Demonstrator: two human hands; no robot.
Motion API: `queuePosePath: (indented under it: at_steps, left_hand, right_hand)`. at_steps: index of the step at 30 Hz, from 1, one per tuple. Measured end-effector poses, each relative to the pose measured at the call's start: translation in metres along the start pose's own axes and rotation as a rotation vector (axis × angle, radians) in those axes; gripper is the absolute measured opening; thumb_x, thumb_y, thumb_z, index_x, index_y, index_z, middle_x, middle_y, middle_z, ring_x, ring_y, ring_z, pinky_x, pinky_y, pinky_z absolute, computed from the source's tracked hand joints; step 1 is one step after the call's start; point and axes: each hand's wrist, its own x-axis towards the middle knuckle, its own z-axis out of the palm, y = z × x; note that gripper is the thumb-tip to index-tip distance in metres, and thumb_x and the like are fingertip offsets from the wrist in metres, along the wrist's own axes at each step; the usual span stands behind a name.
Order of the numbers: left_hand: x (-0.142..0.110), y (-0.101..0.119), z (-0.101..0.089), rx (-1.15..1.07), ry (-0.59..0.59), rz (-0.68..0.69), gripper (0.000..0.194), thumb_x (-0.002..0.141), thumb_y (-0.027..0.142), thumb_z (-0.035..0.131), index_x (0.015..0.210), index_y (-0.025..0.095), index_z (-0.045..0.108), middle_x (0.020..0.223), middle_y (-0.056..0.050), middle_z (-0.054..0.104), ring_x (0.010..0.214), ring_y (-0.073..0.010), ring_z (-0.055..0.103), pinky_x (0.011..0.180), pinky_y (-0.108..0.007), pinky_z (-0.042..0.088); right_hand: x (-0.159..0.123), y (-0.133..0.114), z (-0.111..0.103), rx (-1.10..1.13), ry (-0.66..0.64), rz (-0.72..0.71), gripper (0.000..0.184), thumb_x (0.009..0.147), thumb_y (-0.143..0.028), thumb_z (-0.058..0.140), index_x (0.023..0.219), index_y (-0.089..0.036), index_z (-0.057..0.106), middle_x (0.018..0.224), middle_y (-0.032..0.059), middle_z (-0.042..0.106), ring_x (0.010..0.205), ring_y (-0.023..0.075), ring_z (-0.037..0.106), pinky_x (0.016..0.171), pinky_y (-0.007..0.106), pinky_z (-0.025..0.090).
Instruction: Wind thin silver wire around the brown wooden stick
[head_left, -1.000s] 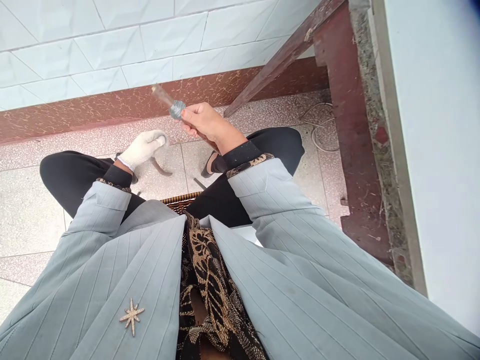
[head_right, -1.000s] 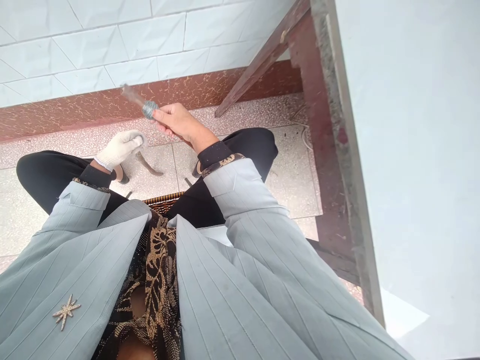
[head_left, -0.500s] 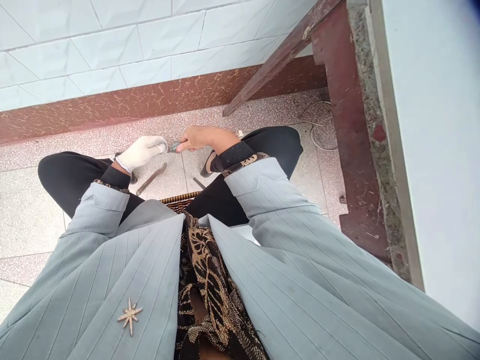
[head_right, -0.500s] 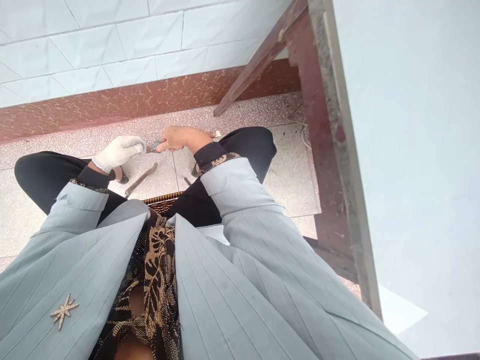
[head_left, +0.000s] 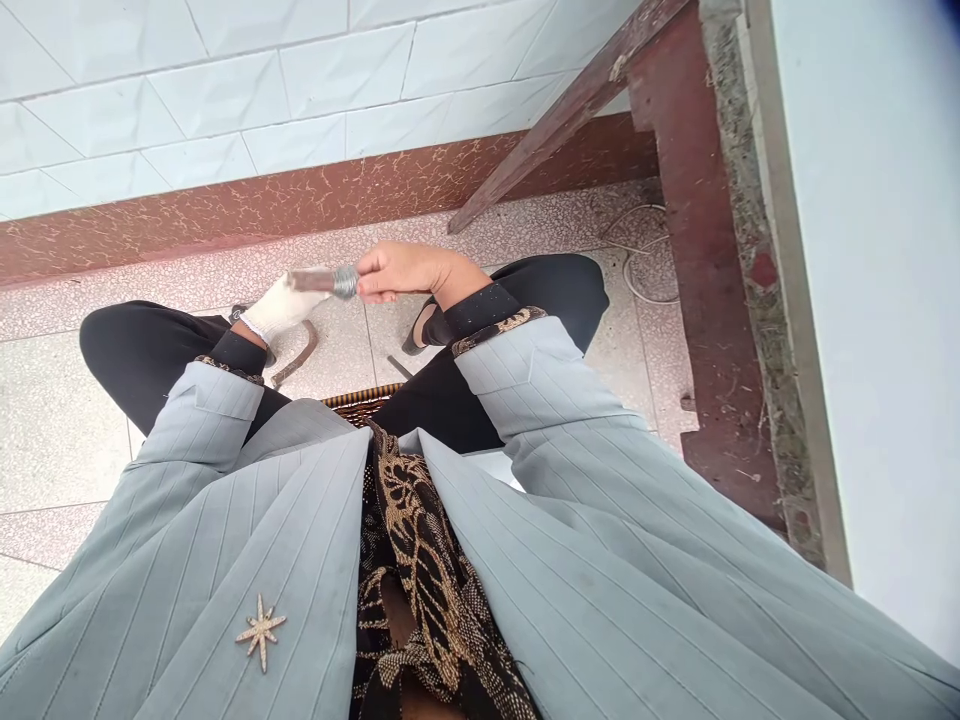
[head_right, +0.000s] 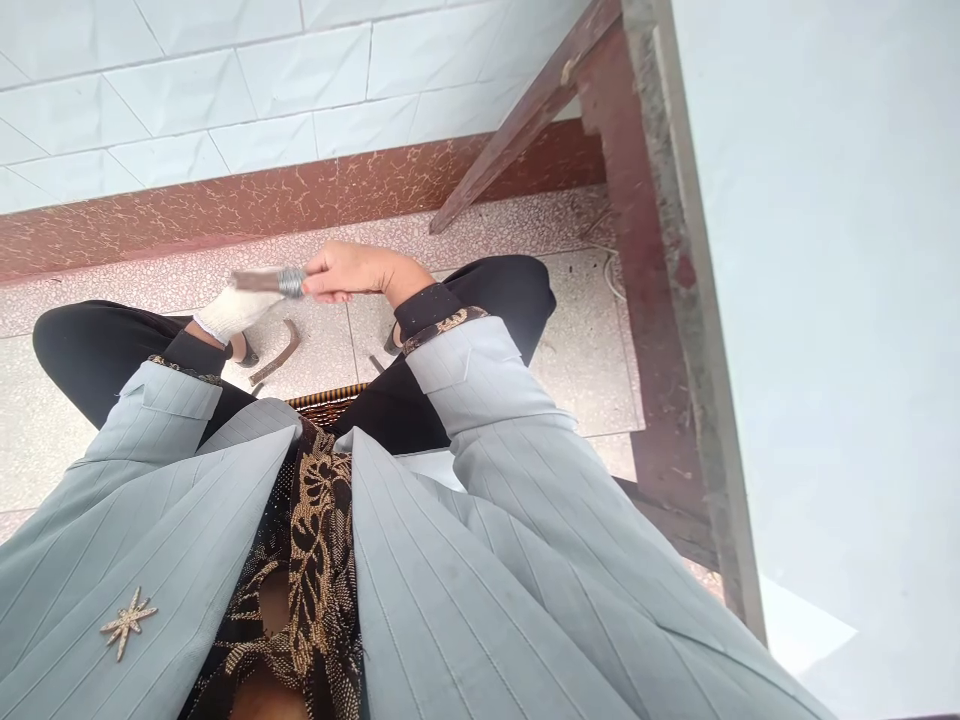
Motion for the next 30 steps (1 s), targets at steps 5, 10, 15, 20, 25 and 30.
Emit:
queuePosePath:
  at_steps: [5,10,15,20,25,30]
  left_hand:
    - [-0.002,0.009,0.003,0.03,-0.02,-0.034,0.026,0.093,0.038,0.049,0.085,0.018,0.064,0.078,-0.002,0.061,0.08,-0.0174,0.056,0.081,-0.033,0.049]
    - [-0.006,0.014,-0.002,0.054,-0.047,-0.031,0.027,0.091,0.038,0.051,0.083,0.018,0.066,0.077,-0.001,0.063,0.08,-0.0177,0.057,0.081,-0.033,0.049]
    - [-0.006,0.01,-0.012,0.115,0.039,-0.031,0.027,0.092,0.035,0.051,0.086,0.017,0.07,0.085,-0.004,0.068,0.084,-0.0199,0.063,0.088,-0.037,0.051]
    - [-0.003,0.006,-0.01,0.141,-0.005,-0.052,0.028,0.09,0.037,0.052,0.091,0.017,0.071,0.089,-0.004,0.07,0.087,-0.0207,0.063,0.089,-0.037,0.051]
    - [0.0,-0.006,-0.002,0.032,-0.044,-0.04,0.033,0.093,0.044,0.05,0.089,0.017,0.068,0.086,-0.005,0.068,0.082,-0.0203,0.062,0.085,-0.038,0.051]
    - [0.0,-0.009,0.005,-0.034,-0.069,-0.063,0.027,0.091,0.043,0.056,0.09,0.018,0.066,0.085,-0.004,0.066,0.084,-0.0197,0.061,0.087,-0.036,0.051]
  right_hand:
    - [0.004,0.002,-0.011,0.038,0.639,0.116,0.033,0.11,-0.041,0.053,0.09,-0.017,0.063,0.064,-0.0014,0.052,0.056,0.0117,0.043,0.057,0.028,0.037]
    - [0.016,0.019,-0.019,-0.383,0.495,0.31,0.032,0.101,-0.041,0.069,0.081,-0.015,0.067,0.064,0.0031,0.055,0.069,0.0181,0.054,0.069,0.033,0.039]
    - [0.015,0.018,-0.01,-0.423,-0.041,0.374,0.032,0.099,-0.035,0.069,0.074,-0.017,0.062,0.061,-0.0011,0.053,0.06,0.0128,0.049,0.065,0.03,0.038]
    - [0.01,0.01,-0.001,-0.268,-0.375,0.251,0.041,0.096,-0.048,0.074,0.074,-0.017,0.061,0.06,-0.005,0.052,0.053,0.0079,0.043,0.06,0.025,0.036]
    - [0.004,0.008,-0.009,-0.202,-0.326,0.103,0.044,0.096,-0.052,0.073,0.074,-0.016,0.061,0.062,-0.0036,0.053,0.056,0.0081,0.046,0.06,0.024,0.037]
    - [0.002,0.01,-0.011,-0.083,0.053,0.05,0.039,0.102,-0.05,0.068,0.081,-0.017,0.063,0.063,-0.0022,0.055,0.056,0.0091,0.046,0.059,0.025,0.039]
